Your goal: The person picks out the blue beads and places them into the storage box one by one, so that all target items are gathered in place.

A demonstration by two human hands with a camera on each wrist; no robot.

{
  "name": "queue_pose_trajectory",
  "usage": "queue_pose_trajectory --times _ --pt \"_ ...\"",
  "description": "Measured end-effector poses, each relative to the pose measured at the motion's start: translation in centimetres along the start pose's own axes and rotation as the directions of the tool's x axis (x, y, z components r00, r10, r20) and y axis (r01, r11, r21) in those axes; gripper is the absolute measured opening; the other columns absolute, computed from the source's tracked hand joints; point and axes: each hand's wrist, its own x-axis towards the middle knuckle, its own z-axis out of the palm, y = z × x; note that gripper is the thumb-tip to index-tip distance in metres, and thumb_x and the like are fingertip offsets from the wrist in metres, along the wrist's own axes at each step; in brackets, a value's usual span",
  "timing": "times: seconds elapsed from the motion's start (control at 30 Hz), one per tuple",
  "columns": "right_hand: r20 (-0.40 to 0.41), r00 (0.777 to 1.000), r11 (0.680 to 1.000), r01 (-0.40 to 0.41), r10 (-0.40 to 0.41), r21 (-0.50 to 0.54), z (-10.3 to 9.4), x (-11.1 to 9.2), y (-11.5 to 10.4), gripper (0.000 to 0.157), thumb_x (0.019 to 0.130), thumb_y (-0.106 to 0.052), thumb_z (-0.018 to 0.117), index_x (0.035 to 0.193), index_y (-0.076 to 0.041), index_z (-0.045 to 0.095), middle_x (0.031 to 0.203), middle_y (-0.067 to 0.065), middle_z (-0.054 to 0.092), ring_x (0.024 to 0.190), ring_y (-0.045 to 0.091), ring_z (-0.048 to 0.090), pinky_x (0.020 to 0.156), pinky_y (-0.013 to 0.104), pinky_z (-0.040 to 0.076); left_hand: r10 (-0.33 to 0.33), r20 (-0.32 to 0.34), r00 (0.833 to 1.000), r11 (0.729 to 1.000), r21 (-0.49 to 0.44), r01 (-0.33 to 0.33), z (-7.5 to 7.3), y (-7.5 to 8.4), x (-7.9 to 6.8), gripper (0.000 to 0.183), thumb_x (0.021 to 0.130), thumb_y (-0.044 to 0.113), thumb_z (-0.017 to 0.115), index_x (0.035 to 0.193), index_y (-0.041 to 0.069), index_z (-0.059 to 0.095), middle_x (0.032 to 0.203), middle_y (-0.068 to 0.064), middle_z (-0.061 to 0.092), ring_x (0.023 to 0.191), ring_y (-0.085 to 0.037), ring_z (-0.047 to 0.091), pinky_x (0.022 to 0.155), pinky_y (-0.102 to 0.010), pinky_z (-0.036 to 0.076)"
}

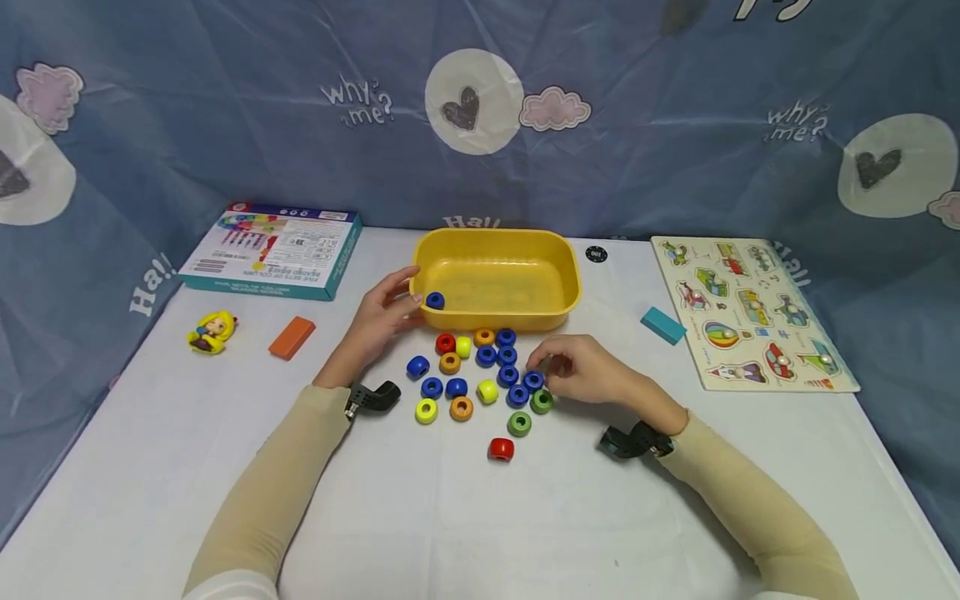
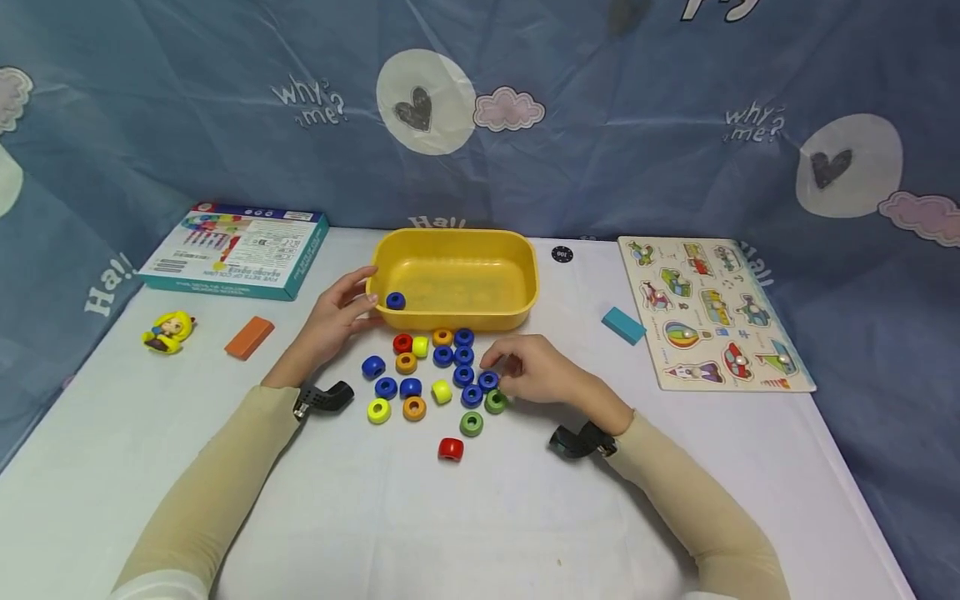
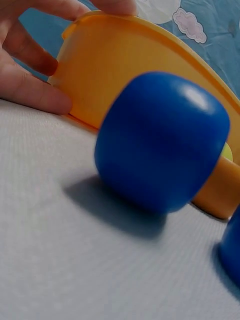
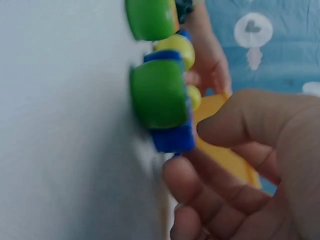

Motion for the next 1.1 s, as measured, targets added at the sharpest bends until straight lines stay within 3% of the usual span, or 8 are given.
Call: queue_pose_trajectory --times 0.27,0.7,0.97,1.1 --pt "0.049 0.997 0.996 0.053 -0.057 0.066 0.6 0.2 1.4 0.03 0.08 0.004 0.068 0.104 -0.013 0.073 0.105 0.004 0.071 0.077 0.017 0.055 0.062 0.021 0.048 -0.011 0.004 1.0 1.0 0.024 0.011 -0.1 0.1 0.0 0.053 0.097 0.033 0.059 0.146 0.037 0.039 0.154 -0.003 0.036 0.132 -0.024 0.049 0.099 -0.036 0.053" --pt "0.066 0.998 0.999 0.016 -0.019 0.046 0.1 0.6 0.9 0.027 0.082 -0.003 0.073 0.108 -0.012 0.073 0.101 0.003 0.072 0.073 0.012 0.055 0.062 0.02 0.05 -0.013 0.004 1.0 1.0 0.003 0.013 -0.3 0.0 0.2 0.052 0.098 0.032 0.058 0.146 0.037 0.04 0.154 -0.003 0.036 0.129 -0.025 0.052 0.097 -0.034 0.054" --pt "-0.08 0.989 0.992 0.125 -0.126 -0.022 -2.5 3.0 -2.0 0.025 0.082 -0.005 0.074 0.107 -0.009 0.072 0.092 0.003 0.071 0.065 0.013 0.054 0.057 0.024 0.05 0.001 0.003 1.0 1.0 -0.006 -0.001 -0.5 -0.1 0.2 0.053 0.098 0.03 0.058 0.147 0.035 0.039 0.153 -0.004 0.037 0.128 -0.025 0.052 0.095 -0.032 0.055" --pt "-0.136 0.985 0.993 0.103 -0.109 -0.051 -3.3 6.0 -3.4 0.025 0.084 -0.007 0.073 0.108 -0.006 0.071 0.097 0.006 0.072 0.068 0.015 0.057 0.06 0.024 0.052 -0.004 0.009 1.0 1.0 -0.004 0.004 -0.3 0.0 0.2 0.052 0.097 0.032 0.059 0.146 0.036 0.04 0.152 -0.003 0.038 0.128 -0.024 0.053 0.095 -0.032 0.055"
